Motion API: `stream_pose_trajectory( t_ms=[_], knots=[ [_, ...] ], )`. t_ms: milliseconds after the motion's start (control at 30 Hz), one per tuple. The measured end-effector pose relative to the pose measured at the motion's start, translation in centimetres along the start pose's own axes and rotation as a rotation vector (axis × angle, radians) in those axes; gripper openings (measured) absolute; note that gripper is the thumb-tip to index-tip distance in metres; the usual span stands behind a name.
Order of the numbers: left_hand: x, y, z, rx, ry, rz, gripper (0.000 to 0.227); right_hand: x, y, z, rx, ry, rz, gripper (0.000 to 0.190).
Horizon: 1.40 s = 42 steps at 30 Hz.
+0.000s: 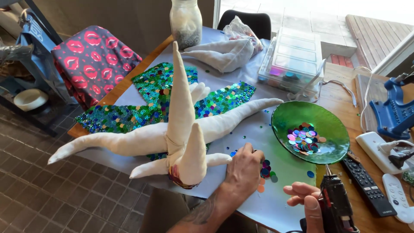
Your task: Decorating a white fabric sculpture by gluing colorful sequins onto it using a hot glue gun
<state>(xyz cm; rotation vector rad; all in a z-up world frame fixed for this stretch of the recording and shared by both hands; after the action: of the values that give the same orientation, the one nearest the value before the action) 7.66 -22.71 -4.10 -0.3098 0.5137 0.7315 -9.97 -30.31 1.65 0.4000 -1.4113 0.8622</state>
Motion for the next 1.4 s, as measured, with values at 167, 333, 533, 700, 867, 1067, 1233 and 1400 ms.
stream_pose_trajectory(
  t_ms=[167, 333, 533, 700, 867, 1067, 1233, 1400],
  knots=[
    [-0.1, -0.4, 0.4, -0.018, 0.006, -0.024, 0.041, -1.9, -0.1, 0.2, -0.028, -0.123, 0.098, 0.024],
    [-0.4, -0.6, 0.0, -0.011, -0.065, -0.057, 0.02, -0.5, 0.4, 0.3, -0.047, -0.079, -0.007, 0.033],
    [0.2, -1.0, -1.2, -0.109, -0.006, -0.101, 0.003, -6.6, -0.8, 3.3, 0.137, -0.41, 0.144, 0.022],
    [0.4, -0.8, -1.4, -0.138, 0.044, -0.076, 0.009, -4.8, 0.0, 1.8, 0.025, -0.219, 0.122, 0.022],
    [0.7, -0.4, -1.4, -0.261, -0.015, -0.142, 0.015, -4.0, 0.1, 1.5, 0.038, -0.255, 0.094, 0.02],
    [0.8, -0.3, -1.2, -0.161, -0.005, -0.139, 0.005, -0.4, 0.3, 0.7, 0.019, -0.041, -0.064, 0.044],
    [0.8, -0.8, -1.9, -0.083, -0.068, -0.12, 0.013, -3.0, 0.2, 0.9, 0.029, -0.249, 0.004, 0.04],
    [0.4, -0.8, -1.1, -0.056, -0.017, -0.084, 0.069, -3.1, 0.1, 1.0, 0.051, -0.246, 0.025, 0.042]
  ],
)
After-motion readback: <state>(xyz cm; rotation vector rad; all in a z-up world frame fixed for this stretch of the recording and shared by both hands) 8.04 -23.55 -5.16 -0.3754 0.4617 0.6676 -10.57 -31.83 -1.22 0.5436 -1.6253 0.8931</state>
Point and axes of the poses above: each hand's wrist, its own y-axis away from the middle knuckle, its own z-axis out of the back of the hand, x = y × z, the point moved 1 cm from there along -y, towards the middle knuckle, and after that the axes turned 7 degrees about x, right-handed, at the moved point
